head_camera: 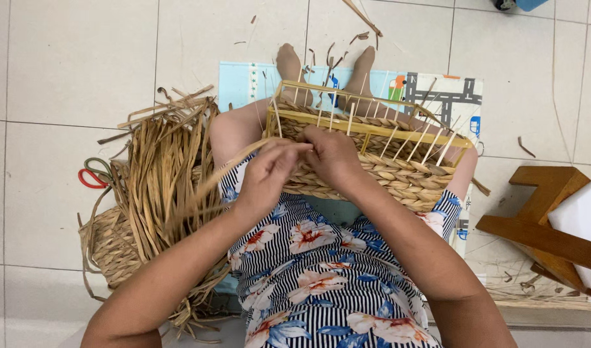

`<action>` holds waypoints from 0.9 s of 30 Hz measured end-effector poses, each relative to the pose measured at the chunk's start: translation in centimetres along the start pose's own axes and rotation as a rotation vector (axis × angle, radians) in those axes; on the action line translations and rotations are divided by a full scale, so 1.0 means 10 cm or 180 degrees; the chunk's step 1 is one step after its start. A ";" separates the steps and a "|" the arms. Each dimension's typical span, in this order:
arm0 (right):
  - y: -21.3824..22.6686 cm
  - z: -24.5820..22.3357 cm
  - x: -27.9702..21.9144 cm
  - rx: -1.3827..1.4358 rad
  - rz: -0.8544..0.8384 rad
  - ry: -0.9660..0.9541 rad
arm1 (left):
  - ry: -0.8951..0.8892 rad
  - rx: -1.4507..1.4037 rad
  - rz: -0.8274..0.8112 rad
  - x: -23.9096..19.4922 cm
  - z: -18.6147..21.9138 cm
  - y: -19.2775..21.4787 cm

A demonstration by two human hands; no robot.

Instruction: The person weaves a basket by hand, threading and wrapping long strips of dried plant material around a structured frame.

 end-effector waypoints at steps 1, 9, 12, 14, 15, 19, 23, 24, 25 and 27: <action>0.02 -0.03 0.01 0.0001 0.0004 0.0005 | -0.0774 -0.0036 0.0065 -0.07 0.33 0.05; 0.10 -0.22 -0.05 0.0388 -0.0236 0.0354 | -0.1525 0.3063 0.0367 -0.08 0.62 0.13; 0.15 -0.23 -0.06 0.0454 0.0212 0.0156 | -0.1578 0.3789 -0.0054 -0.11 0.44 -0.07; 0.19 -0.27 -0.04 0.0637 0.0197 0.0226 | -0.1774 0.4298 -0.0192 -0.14 0.39 -0.13; 0.21 -0.29 -0.03 0.0819 0.0199 0.0293 | -0.1579 0.4129 -0.0295 -0.04 0.33 -0.06; 0.15 -0.13 -0.02 0.0521 -0.0054 -0.0440 | 0.0328 0.3873 -0.1026 0.44 -0.08 0.25; 0.29 -0.26 -0.05 0.0564 0.0536 -0.0022 | 0.0170 0.3560 -0.0606 0.41 0.09 0.39; 0.29 -0.37 -0.08 0.0514 0.0672 0.0330 | 0.0107 0.3449 -0.0515 0.38 0.09 0.40; 0.23 -0.36 -0.06 0.0528 0.0652 0.0316 | 0.0046 0.3339 -0.0423 0.35 0.08 0.41; -0.03 -0.50 0.06 -0.0557 0.0202 0.0670 | -0.1171 0.3552 0.0325 0.21 0.42 0.38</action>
Point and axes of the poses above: each hand's wrist, its own x-axis towards the middle knuckle, its own y-axis out of the back of the hand, z = x × y, the point moved 10 cm from there along x, towards the middle knuckle, and after that the axes turned 7 degrees about x, right-handed, at the moved point
